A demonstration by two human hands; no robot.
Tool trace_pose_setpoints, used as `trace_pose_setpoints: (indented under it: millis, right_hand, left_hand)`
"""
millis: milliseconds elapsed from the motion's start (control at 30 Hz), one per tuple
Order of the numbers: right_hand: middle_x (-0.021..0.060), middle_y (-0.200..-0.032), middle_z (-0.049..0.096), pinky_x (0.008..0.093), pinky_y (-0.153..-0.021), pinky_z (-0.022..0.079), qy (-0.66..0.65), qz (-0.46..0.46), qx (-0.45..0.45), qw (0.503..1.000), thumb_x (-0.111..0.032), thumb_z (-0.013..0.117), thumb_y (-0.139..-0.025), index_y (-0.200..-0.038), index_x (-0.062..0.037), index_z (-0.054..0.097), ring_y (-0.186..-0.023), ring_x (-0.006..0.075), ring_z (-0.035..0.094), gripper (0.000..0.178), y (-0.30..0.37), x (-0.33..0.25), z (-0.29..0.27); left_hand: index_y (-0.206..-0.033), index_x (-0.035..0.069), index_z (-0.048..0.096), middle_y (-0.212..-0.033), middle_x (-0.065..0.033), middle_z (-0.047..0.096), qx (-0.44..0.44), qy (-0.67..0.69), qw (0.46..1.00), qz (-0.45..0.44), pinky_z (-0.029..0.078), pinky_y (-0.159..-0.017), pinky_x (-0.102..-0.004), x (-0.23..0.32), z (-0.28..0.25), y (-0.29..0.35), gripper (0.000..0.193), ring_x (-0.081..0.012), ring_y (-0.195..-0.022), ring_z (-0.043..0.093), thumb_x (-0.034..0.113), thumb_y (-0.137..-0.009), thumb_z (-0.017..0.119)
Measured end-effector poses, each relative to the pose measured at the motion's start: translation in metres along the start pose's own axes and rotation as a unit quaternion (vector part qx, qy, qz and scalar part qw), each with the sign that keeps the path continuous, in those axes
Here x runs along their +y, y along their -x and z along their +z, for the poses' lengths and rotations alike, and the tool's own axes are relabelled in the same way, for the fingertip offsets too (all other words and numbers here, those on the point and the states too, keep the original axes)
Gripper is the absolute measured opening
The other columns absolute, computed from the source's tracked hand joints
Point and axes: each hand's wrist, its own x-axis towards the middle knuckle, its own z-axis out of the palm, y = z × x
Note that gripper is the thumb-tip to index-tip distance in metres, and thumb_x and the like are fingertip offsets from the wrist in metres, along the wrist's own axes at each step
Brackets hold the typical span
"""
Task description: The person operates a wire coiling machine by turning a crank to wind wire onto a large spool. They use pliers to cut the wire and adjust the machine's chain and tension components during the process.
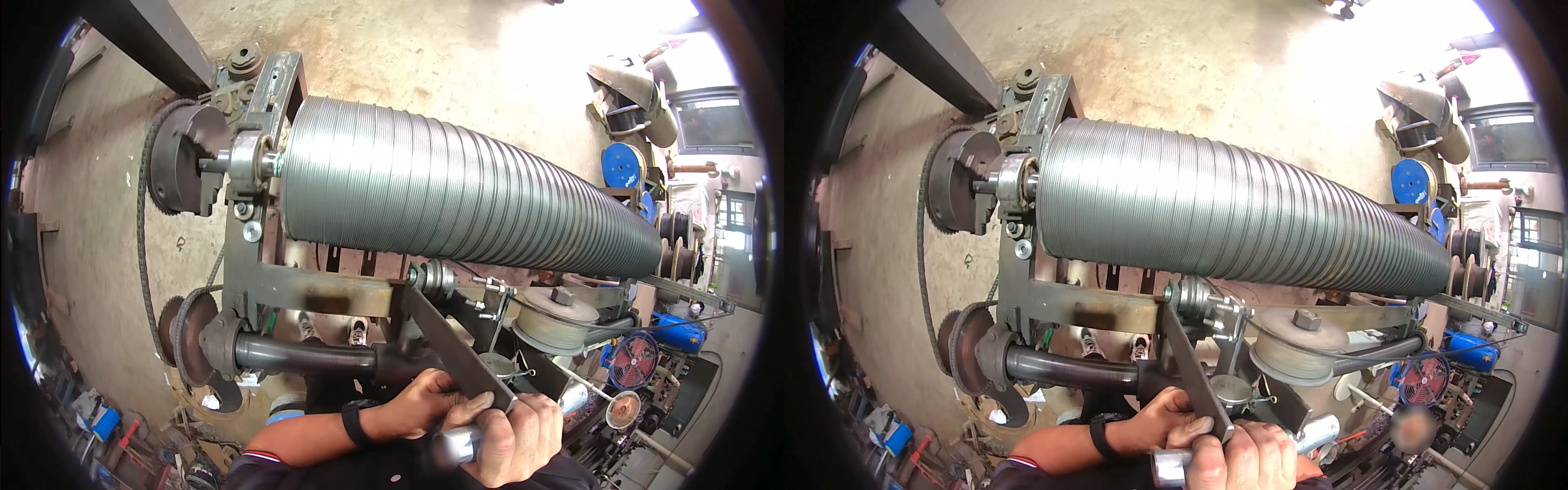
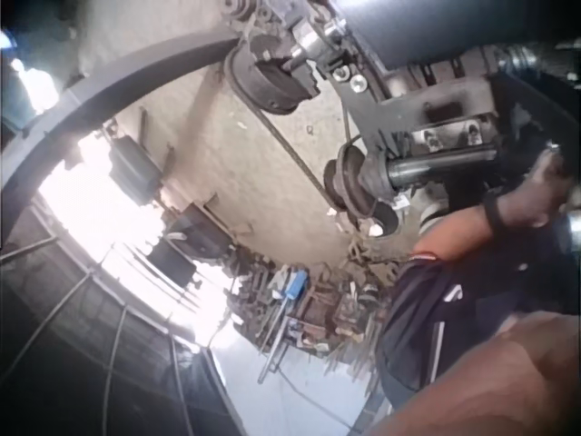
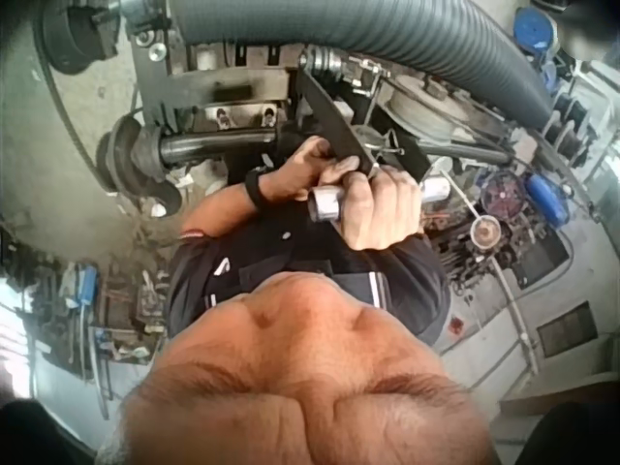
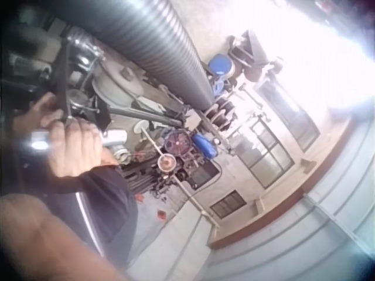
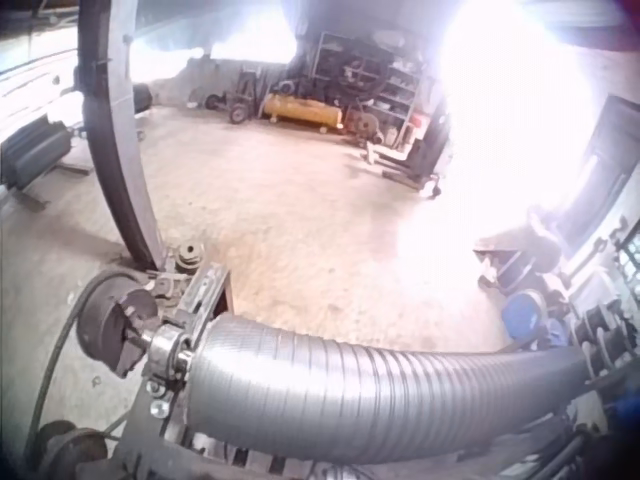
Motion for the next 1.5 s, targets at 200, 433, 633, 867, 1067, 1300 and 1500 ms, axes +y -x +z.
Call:
trace_pose_setpoints:
  millis: [200,433,633,867,1067,1300,1500]
  right_hand:
    - [0.0135,-0.064,0.055,0.0369,-0.05,0.05,0.0,0.01,0.02,1.0,0.005,0.068,-0.074,-0.073,0.0002,0.059,-0.051,0.0272,0.057,0.01,0.002,-0.003,0.003]
    - [0.014,-0.062,0.053,0.0374,-0.049,0.048,0.013,0.017,0.026,0.999,0.006,0.066,-0.073,-0.074,0.0002,0.058,-0.05,0.0285,0.056,0.011,0.004,-0.008,0.005]
    - [0.0137,-0.061,0.053,0.0373,-0.048,0.047,0.017,0.025,0.032,0.999,0.006,0.066,-0.073,-0.071,-0.0009,0.056,-0.049,0.0283,0.055,0.012,0.0,-0.013,0.006]
    - [0.0132,-0.059,0.052,0.0363,-0.046,0.047,0.028,0.016,0.065,0.997,0.005,0.066,-0.073,-0.071,-0.0008,0.056,-0.047,0.0269,0.055,0.012,0.0,-0.014,0.014]
    - [0.0132,-0.058,0.051,0.037,-0.047,0.048,0.027,0.022,0.057,0.998,0.005,0.066,-0.074,-0.071,-0.0003,0.055,-0.047,0.0273,0.055,0.012,-0.002,-0.017,0.015]
    - [0.0132,-0.058,0.051,0.0374,-0.047,0.047,0.022,0.022,0.042,0.999,0.005,0.066,-0.074,-0.069,-0.0004,0.055,-0.046,0.0273,0.054,0.013,-0.004,-0.02,0.014]
    - [0.0127,-0.056,0.05,0.0373,-0.046,0.047,0.032,0.027,0.07,0.997,0.005,0.065,-0.074,-0.069,-0.0003,0.054,-0.045,0.0268,0.054,0.013,-0.004,-0.024,0.02]
  left_hand:
    - [-0.118,0.001,0.068,-0.111,-0.0023,0.072,-0.028,0.017,0.999,-0.031,0.052,-0.09,-0.0283,-0.001,-0.008,0.0,0.02,-0.0083,-0.101,0.064,0.012,-0.101,0.066]
    - [-0.118,0.001,0.067,-0.112,-0.0032,0.071,-0.024,0.062,0.997,-0.029,0.052,-0.09,-0.0284,-0.002,-0.004,0.003,0.021,-0.0099,-0.101,0.064,0.014,-0.101,0.065]
    - [-0.118,0.001,0.068,-0.111,-0.0036,0.072,-0.035,0.072,0.996,-0.028,0.052,-0.092,-0.029,0.003,-0.002,0.006,0.022,-0.0107,-0.102,0.065,0.015,-0.102,0.065]
    - [-0.117,0.001,0.069,-0.111,-0.0045,0.073,-0.045,0.062,0.997,-0.03,0.052,-0.093,-0.0294,0.004,-0.009,0.007,0.02,-0.0115,-0.103,0.066,0.013,-0.102,0.064]
    - [-0.117,0.001,0.069,-0.111,-0.0046,0.073,-0.042,0.075,0.996,-0.028,0.053,-0.093,-0.0298,0.01,-0.005,0.008,0.021,-0.0124,-0.103,0.066,0.014,-0.101,0.065]
    - [-0.117,0.002,0.069,-0.11,-0.0042,0.073,-0.048,0.04,0.998,-0.012,0.053,-0.093,-0.0302,0.009,-0.009,0.01,0.022,-0.0125,-0.102,0.066,0.017,-0.101,0.066]
    - [-0.121,-0.001,0.068,-0.117,-0.006,0.072,-0.07,0.085,0.994,-0.013,0.052,-0.096,-0.0295,0.012,-0.011,0.012,0.023,-0.013,-0.107,0.065,0.01,-0.1,0.065]
